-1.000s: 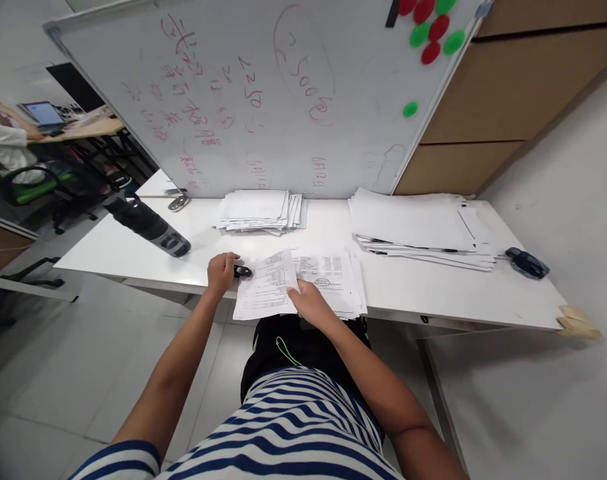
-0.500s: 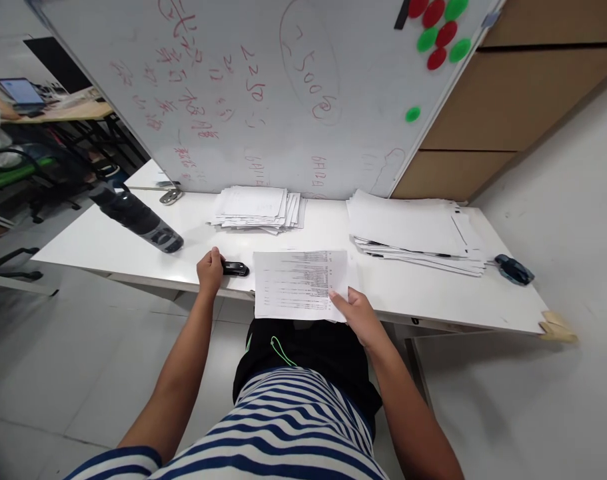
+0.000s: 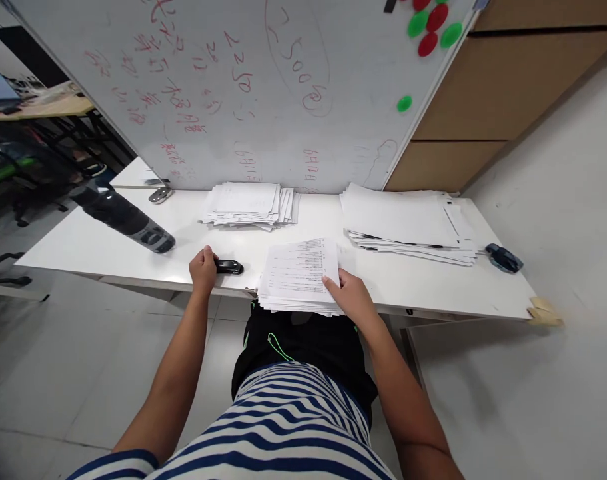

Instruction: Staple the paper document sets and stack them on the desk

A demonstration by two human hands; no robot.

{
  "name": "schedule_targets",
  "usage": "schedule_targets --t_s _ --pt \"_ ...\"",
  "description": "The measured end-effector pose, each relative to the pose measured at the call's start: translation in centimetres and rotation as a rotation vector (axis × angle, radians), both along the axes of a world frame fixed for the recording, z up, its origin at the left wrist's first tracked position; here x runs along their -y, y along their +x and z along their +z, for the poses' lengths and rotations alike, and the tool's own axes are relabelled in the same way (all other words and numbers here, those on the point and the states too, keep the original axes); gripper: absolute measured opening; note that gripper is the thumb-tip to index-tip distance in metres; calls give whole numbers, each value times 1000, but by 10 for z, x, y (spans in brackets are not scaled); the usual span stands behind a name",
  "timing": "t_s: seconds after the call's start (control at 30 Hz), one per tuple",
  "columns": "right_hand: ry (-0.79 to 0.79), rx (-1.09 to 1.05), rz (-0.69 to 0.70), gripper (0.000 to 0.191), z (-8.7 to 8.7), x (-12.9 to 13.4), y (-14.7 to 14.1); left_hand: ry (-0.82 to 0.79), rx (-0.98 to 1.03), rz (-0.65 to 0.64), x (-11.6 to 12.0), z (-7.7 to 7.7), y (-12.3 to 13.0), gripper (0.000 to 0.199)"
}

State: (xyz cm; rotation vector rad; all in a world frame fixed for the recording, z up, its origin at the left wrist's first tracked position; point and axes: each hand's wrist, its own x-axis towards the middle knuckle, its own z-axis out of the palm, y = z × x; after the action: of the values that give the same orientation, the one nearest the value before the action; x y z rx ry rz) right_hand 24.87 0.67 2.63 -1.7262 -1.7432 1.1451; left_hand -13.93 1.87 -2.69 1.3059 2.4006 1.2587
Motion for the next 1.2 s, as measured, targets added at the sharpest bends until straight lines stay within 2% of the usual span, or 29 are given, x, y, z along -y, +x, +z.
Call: schedule_targets --t_s 0.1,0.17,0.33,0.5,0.63,0.77,0.83,0.93,1.03,1.1,1.2 --pt "92 445 -62 58 -4 -2 4 -8 0 9 -1 -1 0 49" --pt "126 550 -139 66 -9 -3 11 -18 -4 13 -1 -1 1 49" --pt "196 582 -333 57 -30 -14 34 -31 -19 16 -1 0 1 49" --pt "198 610 -336 50 -53 -26 43 -16 -3 10 -1 0 1 49" --pt "222 631 -337 49 -63 -26 41 -68 -56 33 -1 2 5 48" --pt "251 641 -353 49 -65 -25 38 -160 -189 81 -3 13 11 48" --pt "254 641 -360 49 -65 -25 37 -201 -284 53 -8 24 17 42" --pt "264 631 -374 48 -66 -26 37 -180 -402 -73 -26 44 32 33" --pt "269 608 -378 48 -67 -27 37 -141 -450 -267 -64 61 56 32" --pt "268 596 -385 47 -67 -28 37 -178 -452 -352 -96 66 71 32" --pt "272 579 -394 47 -67 -29 37 -262 -510 -337 -142 63 84 37"
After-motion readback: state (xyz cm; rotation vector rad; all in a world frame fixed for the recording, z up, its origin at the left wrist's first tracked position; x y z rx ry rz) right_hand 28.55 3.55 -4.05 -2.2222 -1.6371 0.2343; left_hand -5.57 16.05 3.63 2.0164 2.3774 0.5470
